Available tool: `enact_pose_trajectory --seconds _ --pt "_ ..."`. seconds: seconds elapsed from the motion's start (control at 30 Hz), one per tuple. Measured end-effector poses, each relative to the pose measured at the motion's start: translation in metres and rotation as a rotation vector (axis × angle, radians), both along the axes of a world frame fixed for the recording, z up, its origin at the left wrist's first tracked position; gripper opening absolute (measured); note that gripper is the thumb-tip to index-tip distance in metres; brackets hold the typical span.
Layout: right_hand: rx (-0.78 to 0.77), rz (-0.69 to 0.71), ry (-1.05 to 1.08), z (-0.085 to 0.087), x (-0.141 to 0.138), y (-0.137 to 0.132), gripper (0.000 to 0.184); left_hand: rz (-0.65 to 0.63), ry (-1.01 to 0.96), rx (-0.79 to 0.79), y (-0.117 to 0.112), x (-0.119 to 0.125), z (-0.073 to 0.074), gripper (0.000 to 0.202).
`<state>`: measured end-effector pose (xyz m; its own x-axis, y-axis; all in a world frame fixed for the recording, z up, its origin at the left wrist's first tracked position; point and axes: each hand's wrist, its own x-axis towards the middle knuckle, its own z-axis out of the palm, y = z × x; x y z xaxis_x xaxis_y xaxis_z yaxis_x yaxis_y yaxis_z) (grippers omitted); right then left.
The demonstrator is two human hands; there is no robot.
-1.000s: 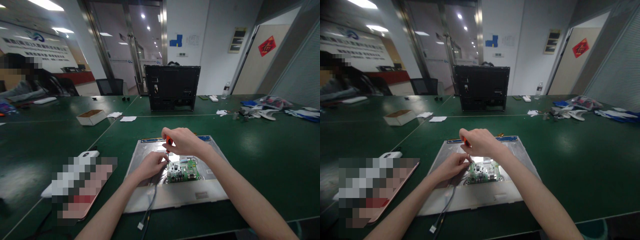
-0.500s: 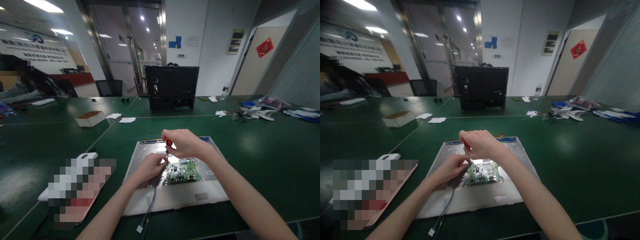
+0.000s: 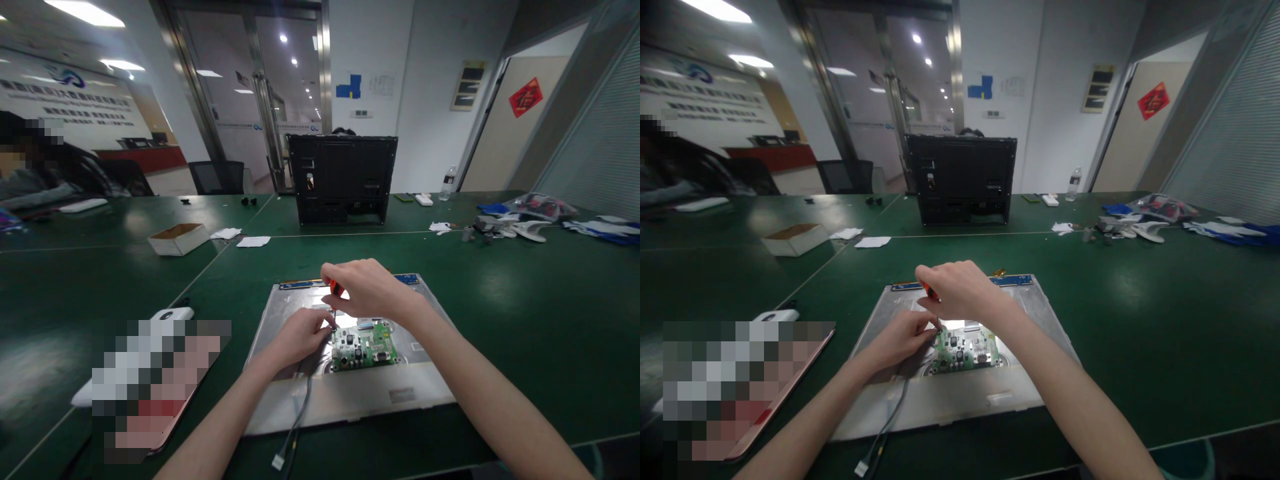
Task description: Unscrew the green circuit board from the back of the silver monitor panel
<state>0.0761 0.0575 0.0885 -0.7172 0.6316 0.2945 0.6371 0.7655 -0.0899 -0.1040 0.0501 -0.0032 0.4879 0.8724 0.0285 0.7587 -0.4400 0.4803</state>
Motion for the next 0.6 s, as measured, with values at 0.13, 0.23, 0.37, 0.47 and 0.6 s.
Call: enact_pose_trajectory --seconds 0.13,0.23,0.37,0.47,0.6 --pt "-0.024 0.048 0.032 0.002 0.002 -0.003 0.017 -0.014 0.002 0.009 0.004 -0.002 -0.004 0.022" --pt "-0.037 0.054 0.040 0.002 0.003 -0.004 0.021 -0.016 0.012 0.014 0.004 -0.002 -0.005 0.023" --pt "-0.071 0.036 0.029 0.004 0.002 -0.003 0.021 -0.019 0.034 0.018 0.002 -0.001 -0.005 0.023" --pt "-0.076 0.036 0.023 0.004 0.002 -0.002 0.020 -0.006 0.062 0.025 0.001 -0.001 -0.003 0.022" --pt "-0.040 0.043 0.027 0.002 0.002 -0.001 0.018 0.054 0.118 0.059 -0.001 0.000 0.006 0.019"
